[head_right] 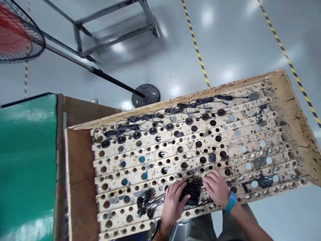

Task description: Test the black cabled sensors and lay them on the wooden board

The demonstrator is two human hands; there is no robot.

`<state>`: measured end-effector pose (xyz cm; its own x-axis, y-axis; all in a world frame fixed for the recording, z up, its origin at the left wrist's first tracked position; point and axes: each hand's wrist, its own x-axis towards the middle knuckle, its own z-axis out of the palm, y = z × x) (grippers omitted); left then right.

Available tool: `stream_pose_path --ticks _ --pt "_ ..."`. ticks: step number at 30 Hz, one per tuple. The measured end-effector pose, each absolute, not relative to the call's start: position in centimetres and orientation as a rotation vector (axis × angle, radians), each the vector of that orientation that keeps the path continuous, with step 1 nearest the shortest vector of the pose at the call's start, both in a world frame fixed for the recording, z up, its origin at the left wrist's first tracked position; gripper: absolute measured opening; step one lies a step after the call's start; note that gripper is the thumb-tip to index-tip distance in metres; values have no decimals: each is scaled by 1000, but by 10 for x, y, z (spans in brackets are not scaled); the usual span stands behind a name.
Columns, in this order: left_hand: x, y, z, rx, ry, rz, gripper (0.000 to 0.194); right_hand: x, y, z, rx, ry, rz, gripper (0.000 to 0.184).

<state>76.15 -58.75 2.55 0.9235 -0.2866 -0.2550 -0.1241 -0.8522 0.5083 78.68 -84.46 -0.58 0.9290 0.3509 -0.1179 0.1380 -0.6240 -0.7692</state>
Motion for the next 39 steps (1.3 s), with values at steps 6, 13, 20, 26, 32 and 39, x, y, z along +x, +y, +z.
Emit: stream_pose_path --ticks 6,13,20,26,32,39 --pt "749 -564 24 2594 -366 -597 55 743 -797 -6 -2294 -301 449 20" --pt "748 -563 24 2370 -134 -766 64 743 -786 5 -2278 -245 429 24" --pt "767 -547 41 2147 -63 -683 54 762 -761 10 -2213 -297 472 14" --pt "765 -503 43 2166 62 -657 28 781 -749 26 -2032 -226 407 5" --pt "768 -465 57 2095 259 -713 40 822 -716 71 -1281 97 503 17" --pt "782 -463 74 2016 213 -806 40 858 -721 104 -990 268 426 24"
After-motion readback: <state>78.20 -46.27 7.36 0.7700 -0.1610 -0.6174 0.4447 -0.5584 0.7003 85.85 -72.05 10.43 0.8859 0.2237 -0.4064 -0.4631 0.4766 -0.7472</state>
